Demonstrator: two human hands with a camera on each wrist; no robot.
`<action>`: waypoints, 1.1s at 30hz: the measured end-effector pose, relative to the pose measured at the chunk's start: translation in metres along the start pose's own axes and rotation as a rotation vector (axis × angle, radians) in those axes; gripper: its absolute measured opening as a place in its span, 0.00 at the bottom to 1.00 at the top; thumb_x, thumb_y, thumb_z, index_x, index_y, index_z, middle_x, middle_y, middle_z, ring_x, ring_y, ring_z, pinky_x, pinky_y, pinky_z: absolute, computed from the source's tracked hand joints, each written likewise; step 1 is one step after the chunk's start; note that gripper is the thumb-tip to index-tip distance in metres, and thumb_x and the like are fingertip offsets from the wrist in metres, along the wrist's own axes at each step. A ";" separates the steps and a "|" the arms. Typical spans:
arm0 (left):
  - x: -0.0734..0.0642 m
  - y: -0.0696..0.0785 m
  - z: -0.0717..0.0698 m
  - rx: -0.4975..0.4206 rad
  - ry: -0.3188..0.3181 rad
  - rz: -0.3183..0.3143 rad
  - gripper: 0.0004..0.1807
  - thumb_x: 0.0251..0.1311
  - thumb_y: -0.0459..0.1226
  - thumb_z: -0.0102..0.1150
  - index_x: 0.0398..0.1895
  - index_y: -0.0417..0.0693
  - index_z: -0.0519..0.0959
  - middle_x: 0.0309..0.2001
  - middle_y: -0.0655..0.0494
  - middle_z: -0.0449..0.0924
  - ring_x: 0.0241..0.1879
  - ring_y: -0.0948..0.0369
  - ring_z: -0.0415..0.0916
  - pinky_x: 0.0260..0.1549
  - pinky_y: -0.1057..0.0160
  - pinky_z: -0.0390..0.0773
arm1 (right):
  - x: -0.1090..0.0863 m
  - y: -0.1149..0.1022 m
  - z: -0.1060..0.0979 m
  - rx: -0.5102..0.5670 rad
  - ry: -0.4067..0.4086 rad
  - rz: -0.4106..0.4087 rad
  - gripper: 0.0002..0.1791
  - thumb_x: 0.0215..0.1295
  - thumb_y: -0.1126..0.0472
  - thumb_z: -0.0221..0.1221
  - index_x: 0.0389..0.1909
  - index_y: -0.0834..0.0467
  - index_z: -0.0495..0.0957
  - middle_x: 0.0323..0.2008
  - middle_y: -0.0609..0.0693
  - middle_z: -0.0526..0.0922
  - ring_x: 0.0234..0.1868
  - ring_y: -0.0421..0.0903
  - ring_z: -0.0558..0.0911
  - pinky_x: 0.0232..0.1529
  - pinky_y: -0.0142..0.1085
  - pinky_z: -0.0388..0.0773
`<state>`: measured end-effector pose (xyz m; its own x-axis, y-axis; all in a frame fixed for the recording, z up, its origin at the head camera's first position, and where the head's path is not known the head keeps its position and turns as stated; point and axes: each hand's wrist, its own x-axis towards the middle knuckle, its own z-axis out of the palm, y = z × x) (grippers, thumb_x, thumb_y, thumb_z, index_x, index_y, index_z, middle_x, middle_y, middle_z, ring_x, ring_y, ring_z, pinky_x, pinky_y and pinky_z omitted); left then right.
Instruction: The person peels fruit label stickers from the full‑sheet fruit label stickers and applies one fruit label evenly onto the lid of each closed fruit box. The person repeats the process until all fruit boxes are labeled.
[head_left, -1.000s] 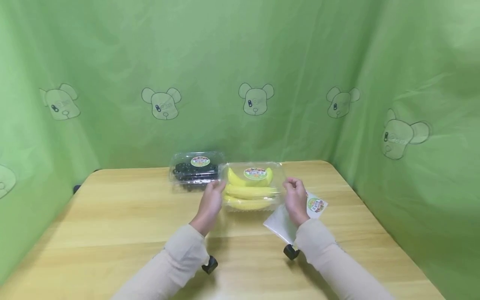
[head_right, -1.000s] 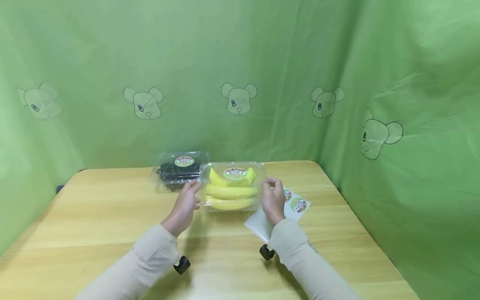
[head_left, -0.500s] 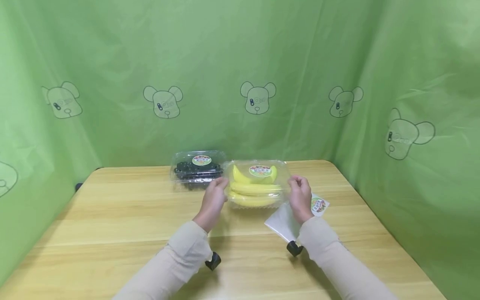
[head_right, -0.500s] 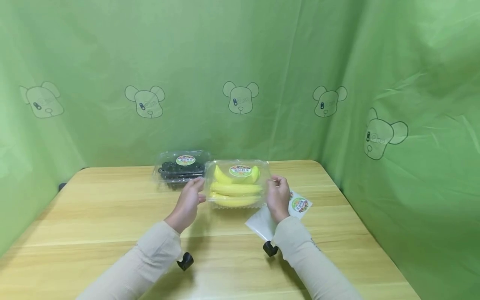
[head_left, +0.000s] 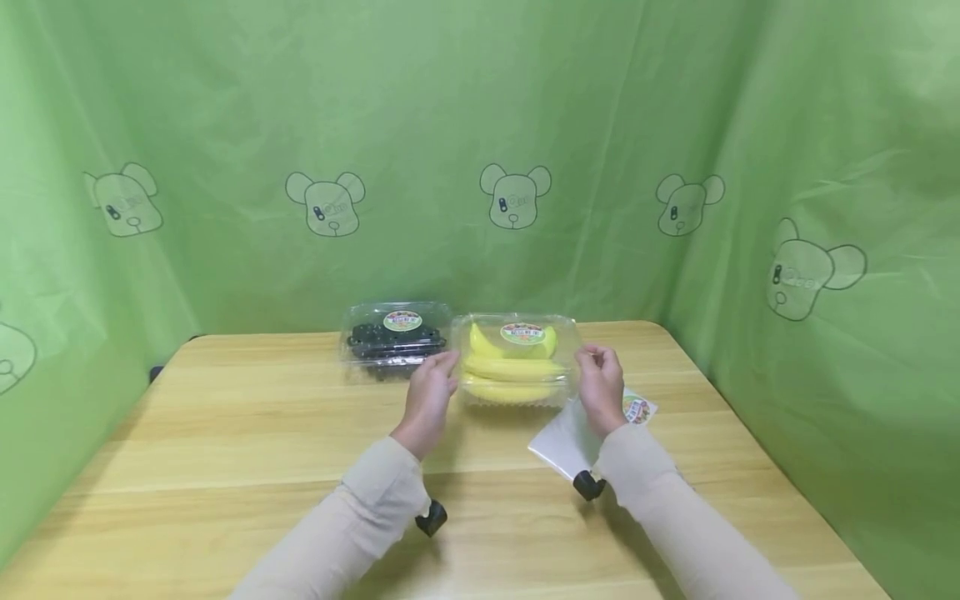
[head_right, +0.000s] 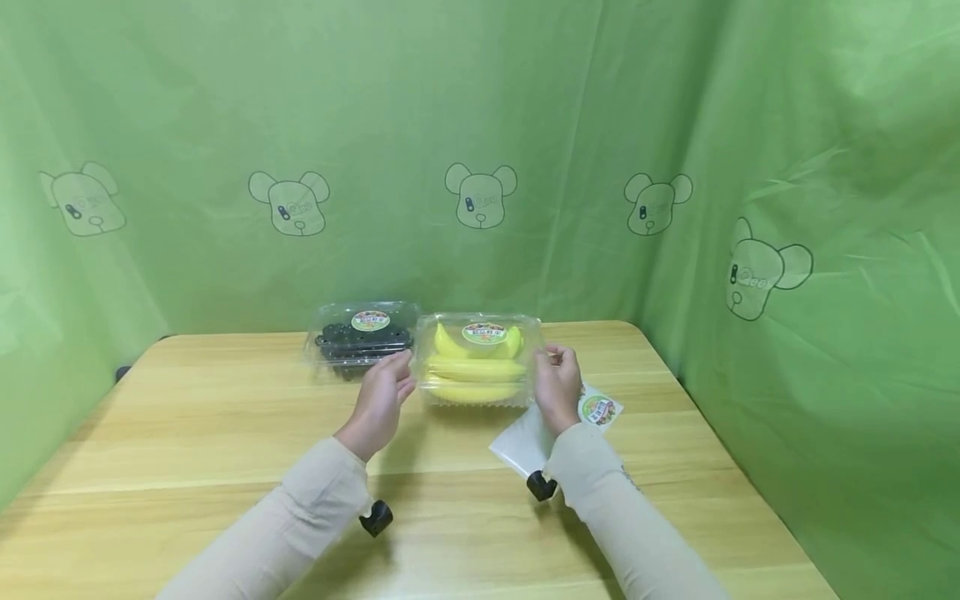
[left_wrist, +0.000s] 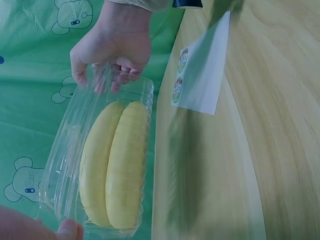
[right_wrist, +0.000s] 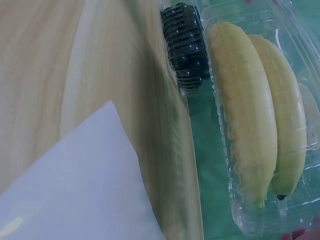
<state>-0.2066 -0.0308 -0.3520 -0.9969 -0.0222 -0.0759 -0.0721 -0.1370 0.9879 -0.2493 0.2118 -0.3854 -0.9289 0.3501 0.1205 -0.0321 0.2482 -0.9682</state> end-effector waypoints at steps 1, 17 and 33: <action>0.001 0.000 0.000 -0.012 -0.002 0.004 0.25 0.71 0.46 0.46 0.65 0.40 0.68 0.69 0.43 0.63 0.65 0.42 0.63 0.67 0.46 0.60 | 0.001 0.000 0.000 -0.001 0.003 0.000 0.24 0.72 0.55 0.48 0.62 0.65 0.64 0.52 0.59 0.68 0.49 0.51 0.68 0.50 0.38 0.68; 0.013 -0.007 0.003 -0.073 -0.028 -0.008 0.27 0.71 0.46 0.47 0.62 0.33 0.70 0.66 0.38 0.65 0.64 0.40 0.63 0.65 0.47 0.63 | 0.013 0.007 -0.002 0.004 -0.011 0.040 0.25 0.73 0.51 0.50 0.62 0.64 0.65 0.55 0.60 0.69 0.52 0.52 0.69 0.53 0.40 0.71; 0.020 -0.014 0.004 -0.258 -0.107 -0.035 0.28 0.72 0.45 0.44 0.61 0.27 0.64 0.69 0.34 0.57 0.70 0.42 0.53 0.69 0.52 0.57 | 0.018 0.009 -0.005 -0.007 -0.058 0.034 0.31 0.74 0.46 0.49 0.66 0.64 0.63 0.64 0.62 0.66 0.61 0.57 0.68 0.63 0.46 0.69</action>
<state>-0.2257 -0.0253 -0.3668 -0.9926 0.0901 -0.0808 -0.1095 -0.3840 0.9168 -0.2648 0.2252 -0.3910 -0.9493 0.3056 0.0741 0.0028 0.2436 -0.9699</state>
